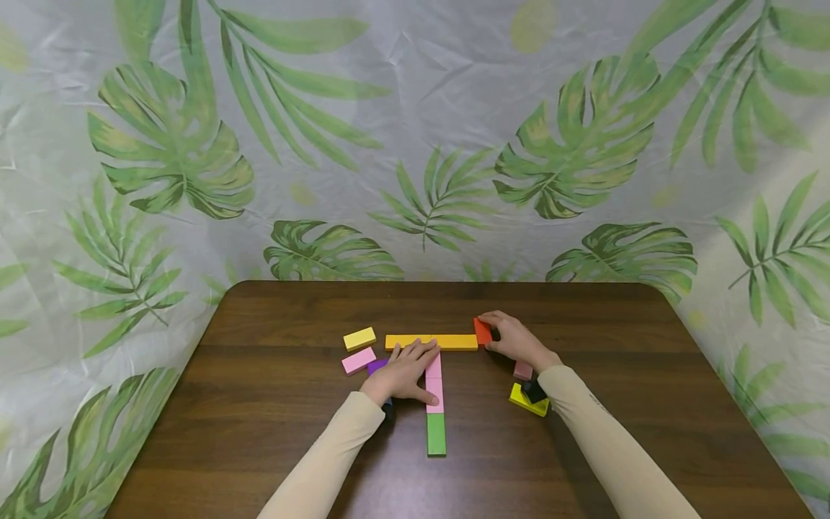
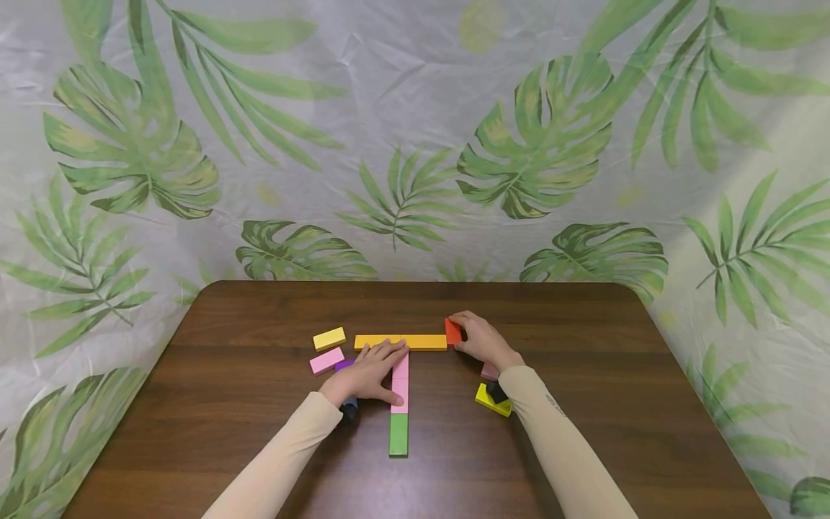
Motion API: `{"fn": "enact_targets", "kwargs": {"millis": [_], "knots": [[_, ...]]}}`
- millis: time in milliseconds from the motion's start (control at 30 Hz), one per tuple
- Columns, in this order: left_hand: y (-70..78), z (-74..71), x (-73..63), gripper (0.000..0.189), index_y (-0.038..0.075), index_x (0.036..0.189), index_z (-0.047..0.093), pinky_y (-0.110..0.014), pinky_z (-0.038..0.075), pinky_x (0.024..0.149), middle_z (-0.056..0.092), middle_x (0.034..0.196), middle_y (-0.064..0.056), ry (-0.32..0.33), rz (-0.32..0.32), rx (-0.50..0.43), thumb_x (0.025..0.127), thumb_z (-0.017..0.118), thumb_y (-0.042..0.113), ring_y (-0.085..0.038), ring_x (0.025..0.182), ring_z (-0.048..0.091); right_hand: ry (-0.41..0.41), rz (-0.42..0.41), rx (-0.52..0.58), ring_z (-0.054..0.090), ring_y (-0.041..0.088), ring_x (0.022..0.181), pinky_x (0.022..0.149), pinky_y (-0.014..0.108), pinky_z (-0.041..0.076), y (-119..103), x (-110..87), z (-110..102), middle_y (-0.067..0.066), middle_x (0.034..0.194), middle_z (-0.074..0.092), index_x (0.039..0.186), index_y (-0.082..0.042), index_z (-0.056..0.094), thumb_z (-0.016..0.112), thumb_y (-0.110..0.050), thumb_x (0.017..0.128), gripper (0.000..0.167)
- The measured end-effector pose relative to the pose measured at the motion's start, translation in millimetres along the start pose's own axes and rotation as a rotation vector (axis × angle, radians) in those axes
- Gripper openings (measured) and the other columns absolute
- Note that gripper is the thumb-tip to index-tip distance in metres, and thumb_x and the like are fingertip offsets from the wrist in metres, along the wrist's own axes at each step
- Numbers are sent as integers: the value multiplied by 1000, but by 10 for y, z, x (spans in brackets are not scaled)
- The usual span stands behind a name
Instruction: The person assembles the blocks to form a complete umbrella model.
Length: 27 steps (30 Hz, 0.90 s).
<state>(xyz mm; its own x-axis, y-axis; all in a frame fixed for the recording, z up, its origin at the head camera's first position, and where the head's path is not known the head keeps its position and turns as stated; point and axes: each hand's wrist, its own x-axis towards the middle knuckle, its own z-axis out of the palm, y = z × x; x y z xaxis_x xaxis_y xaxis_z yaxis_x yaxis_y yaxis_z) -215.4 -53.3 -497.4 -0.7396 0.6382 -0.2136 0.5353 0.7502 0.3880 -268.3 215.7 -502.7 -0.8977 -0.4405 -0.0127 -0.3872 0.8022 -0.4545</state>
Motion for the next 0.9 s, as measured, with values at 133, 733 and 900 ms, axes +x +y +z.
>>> {"fn": "enact_targets", "kwargs": {"millis": [133, 733, 900], "knots": [[1, 1, 4, 95, 8, 152, 25, -57, 6, 111, 20, 157, -7, -3, 3, 2, 80, 74, 47, -31, 144, 11, 3, -3, -2, 48, 39, 121, 97, 49, 42, 2, -2, 0, 23, 136, 46, 136, 6, 48, 73, -8, 84, 60], [-10, 4, 9, 96, 9, 152, 24, -57, 5, 112, 19, 158, -7, -9, 5, -14, 80, 74, 47, -30, 144, 9, 34, -46, 101, 56, 37, 107, 86, 50, 49, 83, -226, -156, 23, 129, 50, 137, 6, 46, 70, -6, 86, 57], [-14, 10, 13, 96, 9, 152, 24, -57, 5, 111, 19, 157, -7, -10, 2, -10, 80, 73, 48, -30, 144, 10, 27, -21, 112, 55, 37, 106, 86, 51, 47, 119, -343, -188, 23, 125, 52, 137, 5, 47, 70, -6, 87, 56]]}}
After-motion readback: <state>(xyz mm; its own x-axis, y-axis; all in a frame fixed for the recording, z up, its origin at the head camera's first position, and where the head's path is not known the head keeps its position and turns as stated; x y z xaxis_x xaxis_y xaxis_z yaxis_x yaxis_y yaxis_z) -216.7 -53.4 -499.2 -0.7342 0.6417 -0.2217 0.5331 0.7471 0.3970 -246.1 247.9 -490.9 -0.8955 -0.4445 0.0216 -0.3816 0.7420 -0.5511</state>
